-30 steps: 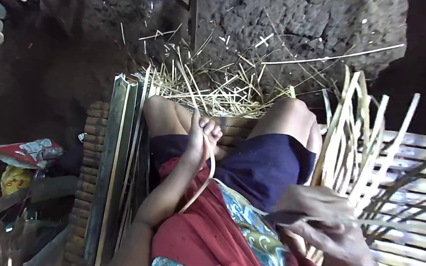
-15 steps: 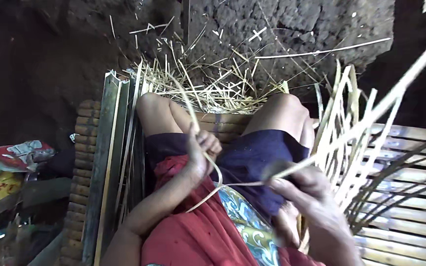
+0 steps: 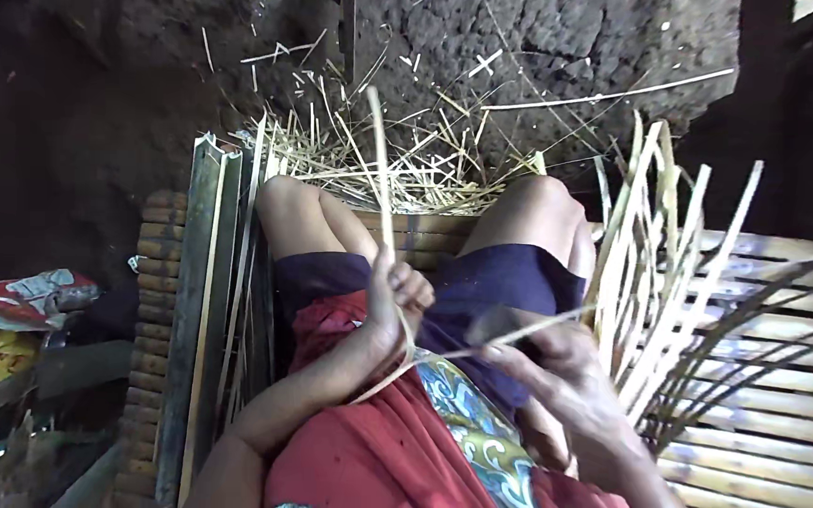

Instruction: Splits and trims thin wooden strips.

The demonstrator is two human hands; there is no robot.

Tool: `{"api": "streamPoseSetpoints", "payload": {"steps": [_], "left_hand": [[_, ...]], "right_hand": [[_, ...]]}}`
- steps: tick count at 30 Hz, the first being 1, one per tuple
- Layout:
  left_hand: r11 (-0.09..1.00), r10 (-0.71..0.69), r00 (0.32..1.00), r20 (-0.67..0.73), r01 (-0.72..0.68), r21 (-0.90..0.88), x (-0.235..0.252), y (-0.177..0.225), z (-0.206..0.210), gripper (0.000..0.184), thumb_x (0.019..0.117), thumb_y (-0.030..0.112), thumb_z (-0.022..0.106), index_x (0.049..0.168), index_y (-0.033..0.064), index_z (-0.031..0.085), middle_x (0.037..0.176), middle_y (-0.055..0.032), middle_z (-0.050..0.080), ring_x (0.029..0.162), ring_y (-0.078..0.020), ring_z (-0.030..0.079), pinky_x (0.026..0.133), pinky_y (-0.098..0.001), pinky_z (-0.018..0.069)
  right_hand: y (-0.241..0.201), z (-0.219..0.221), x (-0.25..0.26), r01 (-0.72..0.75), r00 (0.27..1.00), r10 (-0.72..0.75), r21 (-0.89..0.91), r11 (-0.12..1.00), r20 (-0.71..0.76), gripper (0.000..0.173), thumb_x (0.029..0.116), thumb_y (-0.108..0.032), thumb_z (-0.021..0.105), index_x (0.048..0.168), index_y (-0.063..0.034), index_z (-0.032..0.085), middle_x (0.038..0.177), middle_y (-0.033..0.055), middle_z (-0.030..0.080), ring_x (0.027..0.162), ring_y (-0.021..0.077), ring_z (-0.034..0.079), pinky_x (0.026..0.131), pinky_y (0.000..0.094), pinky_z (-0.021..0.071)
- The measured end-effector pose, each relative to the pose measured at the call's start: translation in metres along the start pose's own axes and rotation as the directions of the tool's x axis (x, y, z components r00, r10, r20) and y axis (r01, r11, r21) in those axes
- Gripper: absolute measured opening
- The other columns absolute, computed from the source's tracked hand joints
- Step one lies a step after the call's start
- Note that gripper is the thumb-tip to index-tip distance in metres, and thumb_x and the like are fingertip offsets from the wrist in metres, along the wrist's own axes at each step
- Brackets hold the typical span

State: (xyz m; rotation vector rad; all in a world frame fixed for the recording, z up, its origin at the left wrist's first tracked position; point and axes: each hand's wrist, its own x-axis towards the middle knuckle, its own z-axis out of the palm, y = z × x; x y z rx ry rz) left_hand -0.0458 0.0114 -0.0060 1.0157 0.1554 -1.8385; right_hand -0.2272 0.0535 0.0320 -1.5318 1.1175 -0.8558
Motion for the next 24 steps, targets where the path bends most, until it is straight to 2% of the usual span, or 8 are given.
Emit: {"api": "streamPoseSetpoints", "payload": {"steps": [2, 4, 7, 9, 13, 18, 21, 24], "left_hand": [[0.997, 0.062, 0.992, -0.111, -0.067, -0.045, 0.013, 0.011, -0.014, 0.065, 0.1104, 0.050, 0.018, 0.053, 0.0256, 0.035, 0.043, 0.0110, 0.032, 0.039, -0.0038, 0.037, 0.048, -0.0205, 0.0389], [0.999, 0.036, 0.993, -0.114, -0.035, 0.012, 0.015, 0.010, -0.013, 0.065, 0.1097, 0.053, 0.016, 0.056, 0.0248, 0.038, 0.044, 0.0097, 0.038, 0.042, -0.0049, 0.044, 0.050, -0.0214, 0.0432], [0.948, -0.189, 0.944, 0.269, 0.104, 0.300, -0.003, 0.003, -0.006, 0.064, 0.1077, 0.058, 0.016, 0.072, 0.0226, 0.055, 0.062, 0.0076, 0.059, 0.064, -0.0062, 0.062, 0.069, -0.0254, 0.0544], [0.935, -0.288, 0.892, 0.348, 0.183, 0.305, -0.015, 0.001, 0.002, 0.063, 0.1091, 0.052, 0.019, 0.065, 0.0207, 0.050, 0.056, 0.0073, 0.053, 0.056, -0.0050, 0.056, 0.062, -0.0227, 0.0507], [0.972, -0.213, 0.952, 0.222, 0.184, 0.144, -0.007, 0.000, 0.007, 0.062, 0.1087, 0.056, 0.023, 0.059, 0.0227, 0.041, 0.049, 0.0094, 0.040, 0.046, -0.0024, 0.045, 0.051, -0.0180, 0.0425], [0.999, 0.024, 0.996, -0.087, -0.027, -0.041, 0.021, 0.018, -0.013, 0.064, 0.1100, 0.052, 0.019, 0.055, 0.0244, 0.037, 0.044, 0.0097, 0.037, 0.040, -0.0051, 0.042, 0.048, -0.0214, 0.0424], [0.976, -0.116, 0.969, 0.217, 0.070, 0.207, 0.003, 0.012, -0.016, 0.067, 0.1053, 0.064, 0.017, 0.064, 0.0238, 0.050, 0.055, 0.0092, 0.051, 0.057, -0.0049, 0.058, 0.063, -0.0234, 0.0530], [0.935, -0.290, 0.873, 0.392, 0.171, 0.311, -0.018, 0.011, -0.008, 0.064, 0.1069, 0.058, 0.025, 0.061, 0.0207, 0.050, 0.054, 0.0081, 0.053, 0.053, -0.0030, 0.054, 0.057, -0.0203, 0.0479]], "right_hand": [[-0.010, -0.014, -0.006, 0.004, 1.000, -0.003, 0.046, 0.999, -0.022, 0.020, 0.1000, -0.042, 0.064, 0.092, -0.0245, 0.070, 0.079, -0.0187, 0.065, 0.071, -0.0125, 0.057, 0.064, 0.0073, 0.0470], [-0.007, -0.017, -0.003, -0.005, 0.997, 0.002, -0.042, 0.999, -0.074, 0.025, 0.0989, -0.043, 0.065, 0.088, -0.0208, 0.070, 0.077, -0.0169, 0.064, 0.069, -0.0117, 0.056, 0.063, 0.0087, 0.0459], [0.006, -0.019, 0.011, -0.058, 0.980, 0.026, -0.154, 0.986, -0.199, 0.032, 0.0952, -0.048, 0.067, 0.081, -0.0190, 0.068, 0.069, -0.0162, 0.060, 0.060, -0.0087, 0.054, 0.054, 0.0121, 0.0453], [0.004, -0.014, 0.015, -0.052, 0.981, 0.023, -0.145, 0.988, -0.193, 0.027, 0.0974, -0.048, 0.064, 0.089, -0.0217, 0.066, 0.071, -0.0181, 0.061, 0.061, -0.0091, 0.055, 0.054, 0.0123, 0.0476], [0.005, 0.014, 0.008, 0.134, 0.990, -0.138, -0.158, 0.978, -0.009, 0.041, 0.1047, -0.040, 0.057, 0.089, -0.0037, 0.069, 0.077, -0.0004, 0.066, 0.071, -0.0039, 0.059, 0.066, 0.0142, 0.0487], [-0.019, -0.006, -0.014, 0.217, 0.957, -0.209, -0.020, 0.976, 0.203, 0.038, 0.1077, -0.042, 0.049, 0.091, -0.0105, 0.062, 0.076, 0.0001, 0.059, 0.073, -0.0004, 0.058, 0.066, 0.0141, 0.0462], [-0.001, -0.013, 0.000, 0.072, 0.997, -0.077, -0.138, 0.988, -0.032, 0.037, 0.1048, -0.046, 0.054, 0.091, -0.0148, 0.069, 0.077, -0.0092, 0.065, 0.069, -0.0069, 0.058, 0.064, 0.0132, 0.0487], [0.006, -0.012, 0.017, 0.020, 0.987, -0.040, -0.121, 0.992, -0.159, 0.027, 0.1022, -0.047, 0.058, 0.092, -0.0239, 0.066, 0.075, -0.0188, 0.062, 0.065, -0.0096, 0.057, 0.058, 0.0114, 0.0492]]}}
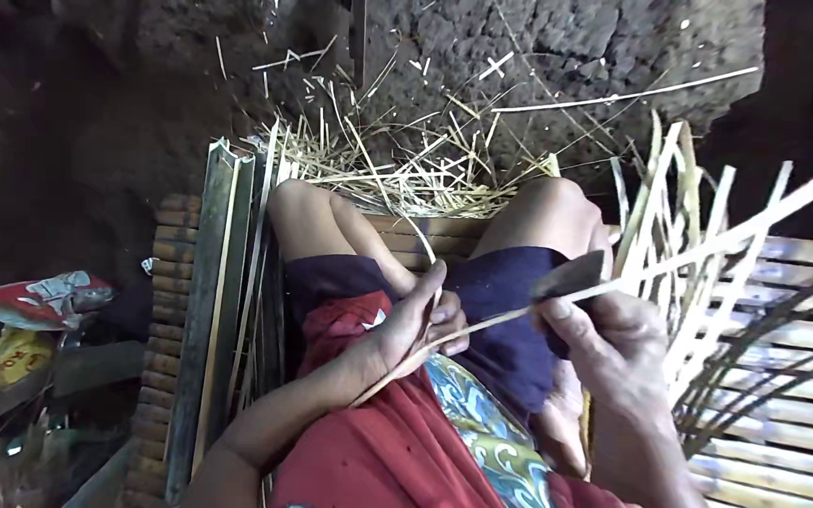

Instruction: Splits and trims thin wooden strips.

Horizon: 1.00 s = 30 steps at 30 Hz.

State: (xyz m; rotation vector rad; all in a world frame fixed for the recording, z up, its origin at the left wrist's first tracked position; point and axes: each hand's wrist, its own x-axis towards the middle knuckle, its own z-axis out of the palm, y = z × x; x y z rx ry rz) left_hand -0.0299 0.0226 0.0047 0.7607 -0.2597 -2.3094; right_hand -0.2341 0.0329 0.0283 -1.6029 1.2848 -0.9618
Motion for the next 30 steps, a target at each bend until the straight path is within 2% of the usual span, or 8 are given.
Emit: {"api": "streamPoseSetpoints", "payload": {"steps": [4, 9, 13, 15, 20, 23, 27, 30], "left_hand": [[0.987, 0.031, 0.975, -0.222, -0.065, -0.148, 0.005, -0.004, 0.009, 0.063, 0.1081, 0.056, 0.026, 0.059, 0.0211, 0.043, 0.051, 0.0082, 0.040, 0.046, -0.0021, 0.045, 0.050, -0.0168, 0.0428], [0.890, 0.139, 0.796, -0.589, -0.361, -0.278, 0.021, 0.015, -0.028, 0.063, 0.1110, 0.047, 0.021, 0.054, 0.0243, 0.034, 0.042, 0.0096, 0.034, 0.037, -0.0042, 0.038, 0.044, -0.0194, 0.0370], [0.995, 0.073, 0.968, -0.242, -0.089, -0.055, 0.006, 0.003, -0.013, 0.061, 0.1091, 0.054, 0.017, 0.073, 0.0216, 0.054, 0.059, 0.0073, 0.057, 0.061, -0.0059, 0.062, 0.066, -0.0235, 0.0552], [1.000, 0.002, 0.998, -0.061, -0.003, -0.016, -0.003, -0.001, 0.001, 0.061, 0.1098, 0.050, 0.022, 0.067, 0.0202, 0.053, 0.056, 0.0077, 0.055, 0.055, -0.0036, 0.057, 0.061, -0.0211, 0.0508], [0.971, 0.150, 0.968, -0.201, -0.182, -0.154, 0.009, 0.010, -0.003, 0.061, 0.1092, 0.054, 0.023, 0.059, 0.0245, 0.043, 0.048, 0.0118, 0.040, 0.041, 0.0006, 0.041, 0.046, -0.0150, 0.0385], [0.892, 0.235, 0.863, -0.447, -0.374, -0.254, 0.010, 0.019, -0.032, 0.063, 0.1103, 0.051, 0.020, 0.057, 0.0241, 0.041, 0.044, 0.0112, 0.036, 0.036, -0.0014, 0.038, 0.042, -0.0170, 0.0371], [0.991, 0.080, 0.983, -0.162, -0.096, -0.095, -0.022, 0.005, -0.029, 0.060, 0.1011, 0.070, 0.023, 0.076, 0.0258, 0.056, 0.055, 0.0131, 0.048, 0.044, 0.0027, 0.044, 0.043, -0.0132, 0.0394], [0.996, -0.042, 0.997, -0.069, 0.036, -0.085, -0.043, 0.001, -0.027, 0.056, 0.1065, 0.058, 0.027, 0.071, 0.0223, 0.053, 0.053, 0.0117, 0.048, 0.043, 0.0018, 0.045, 0.045, -0.0143, 0.0399]], "right_hand": [[-0.004, 0.039, -0.004, 0.103, 0.984, -0.104, 0.016, 0.995, 0.144, 0.038, 0.1007, -0.039, 0.063, 0.089, -0.0039, 0.068, 0.077, -0.0020, 0.066, 0.069, -0.0050, 0.058, 0.064, 0.0139, 0.0485], [-0.022, 0.014, -0.033, 0.142, 0.927, -0.187, 0.156, 0.978, 0.326, 0.035, 0.1055, -0.042, 0.055, 0.091, -0.0107, 0.063, 0.076, -0.0014, 0.061, 0.073, -0.0025, 0.059, 0.067, 0.0127, 0.0473], [-0.006, 0.006, -0.017, 0.104, 0.992, -0.101, -0.032, 0.994, 0.070, 0.035, 0.1023, -0.043, 0.061, 0.091, -0.0110, 0.069, 0.081, -0.0076, 0.068, 0.074, -0.0077, 0.061, 0.068, 0.0125, 0.0516], [0.001, 0.004, -0.001, 0.090, 0.996, -0.092, -0.075, 0.993, -0.020, 0.034, 0.0994, -0.046, 0.064, 0.087, -0.0143, 0.065, 0.076, -0.0122, 0.063, 0.067, -0.0089, 0.057, 0.061, 0.0123, 0.0490], [-0.021, 0.021, -0.003, 0.285, 0.941, -0.260, -0.090, 0.954, 0.218, 0.039, 0.1048, -0.040, 0.057, 0.091, -0.0055, 0.069, 0.078, 0.0020, 0.066, 0.072, 0.0003, 0.060, 0.068, 0.0160, 0.0490], [-0.041, 0.003, -0.019, 0.311, 0.896, -0.288, -0.015, 0.950, 0.338, 0.040, 0.1075, -0.041, 0.050, 0.090, -0.0089, 0.067, 0.077, 0.0030, 0.065, 0.074, 0.0044, 0.061, 0.066, 0.0174, 0.0476], [-0.034, -0.001, -0.016, 0.271, 0.931, -0.247, -0.055, 0.961, 0.269, 0.038, 0.1068, -0.039, 0.053, 0.092, -0.0064, 0.065, 0.079, 0.0027, 0.065, 0.075, -0.0012, 0.061, 0.069, 0.0121, 0.0471], [-0.035, -0.005, -0.018, 0.252, 0.940, -0.231, -0.055, 0.966, 0.250, 0.037, 0.1067, -0.039, 0.054, 0.093, -0.0060, 0.064, 0.079, 0.0023, 0.064, 0.075, -0.0021, 0.059, 0.069, 0.0115, 0.0452]]}}
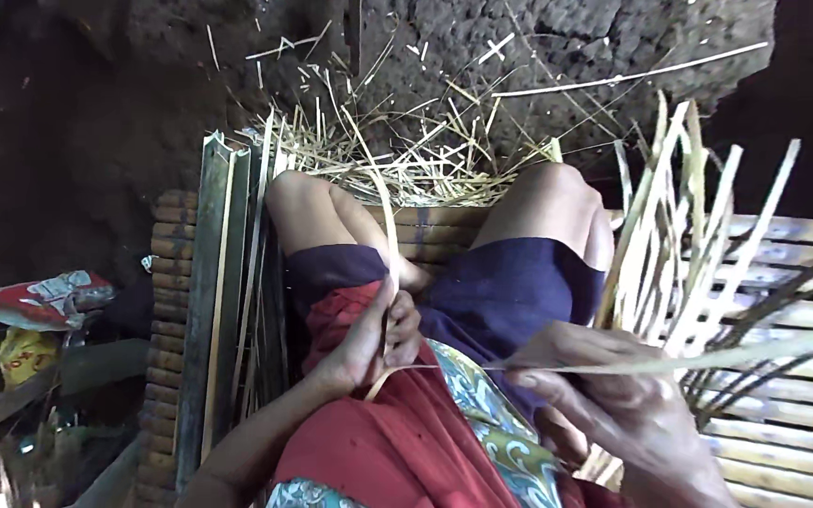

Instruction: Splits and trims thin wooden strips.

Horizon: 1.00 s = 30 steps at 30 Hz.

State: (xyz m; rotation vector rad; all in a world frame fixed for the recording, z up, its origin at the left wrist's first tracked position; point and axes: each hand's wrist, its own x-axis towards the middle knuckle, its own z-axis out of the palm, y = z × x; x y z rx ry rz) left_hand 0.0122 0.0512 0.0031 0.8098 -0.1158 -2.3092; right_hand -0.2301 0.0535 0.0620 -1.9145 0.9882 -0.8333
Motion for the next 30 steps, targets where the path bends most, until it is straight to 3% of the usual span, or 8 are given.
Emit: {"api": "streamPoseSetpoints", "payload": {"steps": [6, 11, 13, 16, 18, 23, 27, 30], "left_hand": [[0.982, 0.133, 0.964, -0.228, -0.159, -0.102, -0.001, 0.002, -0.028, 0.058, 0.1098, 0.050, 0.022, 0.075, 0.0206, 0.057, 0.048, 0.0119, 0.043, 0.037, 0.0012, 0.040, 0.041, -0.0143, 0.0405], [0.918, 0.315, 0.945, -0.092, -0.278, 0.284, 0.016, 0.027, -0.026, 0.071, 0.1043, 0.065, 0.019, 0.130, 0.0138, 0.060, 0.053, 0.0109, 0.049, 0.038, 0.0021, 0.041, 0.039, -0.0141, 0.0394], [0.776, 0.391, 0.920, -0.033, -0.310, 0.549, 0.025, 0.047, -0.018, 0.066, 0.1074, 0.057, 0.013, 0.139, 0.0102, 0.048, 0.056, 0.0105, 0.050, 0.038, 0.0022, 0.040, 0.037, -0.0131, 0.0377], [0.561, 0.523, 0.851, 0.049, -0.387, 0.732, 0.038, 0.073, 0.002, 0.039, 0.1118, 0.031, 0.017, 0.126, 0.0091, 0.046, 0.057, 0.0109, 0.054, 0.037, 0.0016, 0.042, 0.035, -0.0137, 0.0383], [0.463, 0.544, 0.827, 0.140, -0.435, 0.772, 0.046, 0.087, 0.008, 0.043, 0.1091, 0.018, 0.021, 0.148, 0.0032, 0.031, 0.061, 0.0114, 0.052, 0.041, 0.0013, 0.045, 0.037, -0.0138, 0.0410], [0.282, 0.517, 0.749, 0.416, -0.607, 0.743, 0.067, 0.116, -0.003, 0.046, 0.1093, 0.020, 0.040, 0.152, 0.0048, 0.032, 0.084, 0.0137, 0.065, 0.063, 0.0001, 0.061, 0.059, -0.0164, 0.0548], [0.228, 0.477, 0.786, 0.394, -0.543, 0.808, 0.072, 0.135, -0.010, 0.045, 0.1072, 0.017, 0.045, 0.150, 0.0063, 0.035, 0.091, 0.0154, 0.066, 0.069, 0.0032, 0.062, 0.065, -0.0143, 0.0547], [-0.181, 0.489, 0.795, 0.359, -0.310, 0.933, 0.069, 0.168, -0.019, 0.044, 0.1053, 0.021, 0.051, 0.143, -0.0031, 0.049, 0.105, -0.0006, 0.066, 0.078, -0.0002, 0.062, 0.073, -0.0186, 0.0543]], "right_hand": [[-0.017, -0.048, -0.024, -0.144, 0.972, 0.158, 0.095, 0.985, -0.171, 0.018, 0.1026, -0.040, 0.061, 0.102, -0.0250, 0.070, 0.087, -0.0164, 0.067, 0.078, -0.0087, 0.061, 0.070, 0.0109, 0.0497], [-0.017, -0.122, -0.050, -0.521, 0.851, 0.490, -0.179, 0.835, -0.189, 0.016, 0.0991, -0.031, 0.061, 0.092, -0.0185, 0.068, 0.071, -0.0156, 0.062, 0.059, -0.0105, 0.054, 0.055, 0.0094, 0.0467], [-0.022, -0.142, -0.086, -0.736, 0.675, 0.720, -0.202, 0.646, -0.158, 0.010, 0.0969, -0.013, 0.063, 0.090, -0.0105, 0.070, 0.066, -0.0054, 0.062, 0.053, 0.0006, 0.054, 0.050, 0.0184, 0.0458], [-0.029, -0.129, -0.155, -0.944, 0.329, 0.938, -0.083, 0.321, -0.111, 0.009, 0.0950, -0.006, 0.070, 0.087, -0.0039, 0.072, 0.066, 0.0031, 0.065, 0.055, 0.0104, 0.058, 0.055, 0.0290, 0.0492], [-0.034, -0.101, -0.212, -0.981, 0.193, 0.980, 0.009, 0.194, -0.039, 0.005, 0.0937, -0.007, 0.071, 0.093, -0.0020, 0.071, 0.074, 0.0026, 0.066, 0.063, 0.0091, 0.059, 0.062, 0.0304, 0.0508], [-0.055, 0.005, -0.336, -0.903, -0.149, 0.981, 0.388, -0.187, 0.126, 0.011, 0.0883, 0.004, 0.069, 0.097, -0.0016, 0.069, 0.069, 0.0002, 0.063, 0.054, 0.0078, 0.055, 0.054, 0.0251, 0.0479], [-0.066, 0.035, -0.351, -0.820, -0.342, 0.931, 0.443, -0.363, 0.130, 0.028, 0.0924, 0.004, 0.067, 0.120, 0.0051, 0.060, 0.081, 0.0050, 0.060, 0.061, 0.0075, 0.050, 0.058, 0.0241, 0.0457], [-0.053, 0.013, -0.335, -0.851, -0.417, 0.909, 0.347, -0.395, 0.012, 0.037, 0.0958, -0.005, 0.069, 0.129, 0.0062, 0.057, 0.086, 0.0096, 0.059, 0.064, 0.0110, 0.048, 0.062, 0.0307, 0.0454]]}}
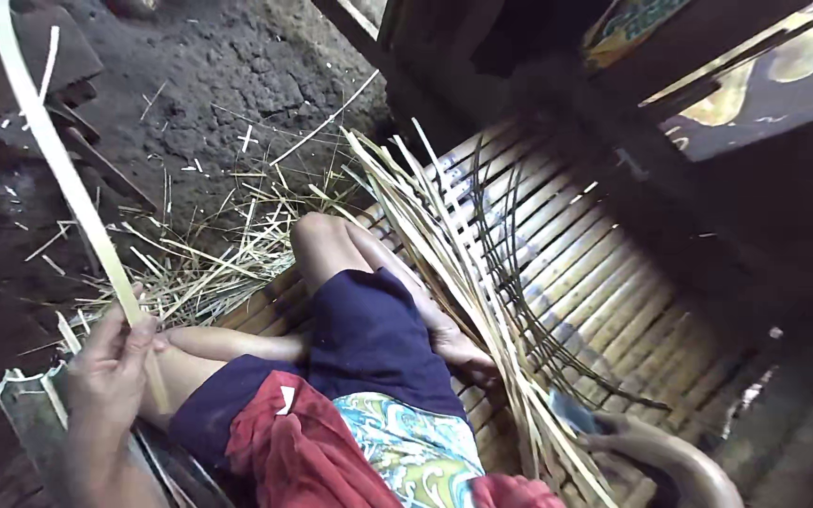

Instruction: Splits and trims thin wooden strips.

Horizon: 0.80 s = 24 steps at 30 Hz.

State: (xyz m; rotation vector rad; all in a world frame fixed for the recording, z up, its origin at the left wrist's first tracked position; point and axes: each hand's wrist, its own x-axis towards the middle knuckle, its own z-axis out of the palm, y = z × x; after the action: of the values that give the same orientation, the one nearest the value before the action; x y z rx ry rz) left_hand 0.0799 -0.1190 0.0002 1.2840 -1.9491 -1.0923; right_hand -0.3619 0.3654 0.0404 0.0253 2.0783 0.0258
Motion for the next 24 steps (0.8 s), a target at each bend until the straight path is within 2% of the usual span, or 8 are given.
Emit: {"api": "streamPoseSetpoints", "payload": {"steps": [2, 4, 6, 8, 10, 13, 17, 24], "left_hand": [[0.932, -0.085, 0.996, 0.008, 0.077, 0.355, 0.006, -0.006, -0.032, 0.041, 0.1069, 0.024, 0.052, 0.141, 0.0007, 0.058, 0.129, -0.0255, 0.062, 0.107, -0.0343, 0.064, 0.093, -0.0517, 0.0508], [0.850, -0.173, 0.982, -0.078, 0.189, 0.491, 0.006, -0.011, -0.064, 0.037, 0.1072, 0.020, 0.053, 0.139, 0.0019, 0.062, 0.134, -0.0338, 0.057, 0.121, -0.0524, 0.057, 0.100, -0.0703, 0.0409], [0.871, -0.246, 0.940, -0.237, 0.321, 0.371, -0.003, -0.008, -0.087, 0.038, 0.1061, 0.016, 0.055, 0.139, -0.0014, 0.059, 0.128, -0.0273, 0.061, 0.109, -0.0368, 0.063, 0.096, -0.0551, 0.0494], [0.937, -0.339, 0.873, -0.350, 0.345, -0.048, -0.014, -0.004, -0.089, 0.036, 0.1039, 0.011, 0.056, 0.139, 0.0054, 0.054, 0.104, 0.0017, 0.065, 0.079, -0.0020, 0.064, 0.073, -0.0209, 0.0568], [0.834, -0.401, 0.863, -0.306, 0.206, -0.512, -0.022, 0.002, -0.074, 0.034, 0.1053, 0.008, 0.048, 0.138, 0.0184, 0.050, 0.090, 0.0126, 0.067, 0.070, 0.0011, 0.064, 0.064, -0.0178, 0.0575], [0.693, -0.404, 0.884, -0.234, 0.129, -0.709, -0.022, 0.008, -0.033, 0.029, 0.1045, 0.009, 0.047, 0.129, 0.0222, 0.057, 0.084, 0.0116, 0.069, 0.068, -0.0013, 0.065, 0.064, -0.0202, 0.0580], [0.696, -0.458, 0.873, -0.169, 0.234, -0.679, 0.007, -0.012, 0.020, 0.034, 0.1017, 0.004, 0.054, 0.135, 0.0061, 0.055, 0.094, 0.0028, 0.067, 0.071, -0.0046, 0.063, 0.066, -0.0233, 0.0570], [0.578, -0.693, 0.716, 0.088, 0.625, -0.525, 0.082, -0.104, 0.076, 0.049, 0.1096, 0.029, 0.049, 0.149, 0.0010, 0.040, 0.121, -0.0178, 0.063, 0.094, -0.0205, 0.064, 0.083, -0.0371, 0.0549]], "right_hand": [[-0.019, -0.019, 0.015, 0.064, 0.996, -0.070, -0.092, 0.994, -0.063, 0.034, 0.0944, -0.010, 0.073, 0.123, 0.0036, 0.062, 0.089, 0.0149, 0.064, 0.069, 0.0182, 0.056, 0.067, 0.0391, 0.0495], [-0.053, -0.031, 0.022, 0.158, 0.979, -0.176, -0.167, 0.973, -0.100, 0.032, 0.0955, -0.014, 0.073, 0.120, 0.0041, 0.064, 0.093, 0.0212, 0.064, 0.074, 0.0267, 0.058, 0.073, 0.0489, 0.0493], [-0.097, -0.031, 0.024, 0.305, 0.935, -0.330, -0.177, 0.936, -0.133, 0.031, 0.0978, -0.016, 0.070, 0.119, 0.0059, 0.064, 0.089, 0.0221, 0.065, 0.072, 0.0284, 0.059, 0.071, 0.0521, 0.0493], [-0.142, -0.018, 0.020, 0.487, 0.862, -0.493, -0.075, 0.870, -0.121, 0.024, 0.0991, -0.018, 0.062, 0.115, -0.0003, 0.063, 0.079, 0.0040, 0.062, 0.061, 0.0097, 0.057, 0.059, 0.0318, 0.0506], [-0.190, 0.006, 0.016, 0.621, 0.781, -0.622, 0.171, 0.765, -0.054, 0.014, 0.1007, -0.015, 0.051, 0.108, -0.0093, 0.061, 0.074, -0.0088, 0.063, 0.059, 0.0006, 0.059, 0.056, 0.0201, 0.0527], [-0.251, 0.054, 0.022, 0.653, 0.636, -0.770, 0.494, 0.575, 0.055, 0.025, 0.1022, -0.016, 0.041, 0.098, -0.0201, 0.065, 0.076, -0.0095, 0.072, 0.061, 0.0031, 0.066, 0.058, 0.0209, 0.0578], [-0.307, 0.094, 0.029, 0.595, 0.599, -0.793, 0.600, 0.534, 0.111, 0.029, 0.1065, -0.011, 0.030, 0.106, -0.0113, 0.059, 0.073, -0.0034, 0.073, 0.055, 0.0064, 0.066, 0.052, 0.0213, 0.0578], [-0.255, 0.060, 0.050, 0.516, 0.825, -0.548, 0.576, 0.634, -0.136, 0.014, 0.1057, -0.011, 0.043, 0.109, -0.0092, 0.057, 0.068, -0.0072, 0.063, 0.053, 0.0032, 0.059, 0.052, 0.0199, 0.0547]]}}
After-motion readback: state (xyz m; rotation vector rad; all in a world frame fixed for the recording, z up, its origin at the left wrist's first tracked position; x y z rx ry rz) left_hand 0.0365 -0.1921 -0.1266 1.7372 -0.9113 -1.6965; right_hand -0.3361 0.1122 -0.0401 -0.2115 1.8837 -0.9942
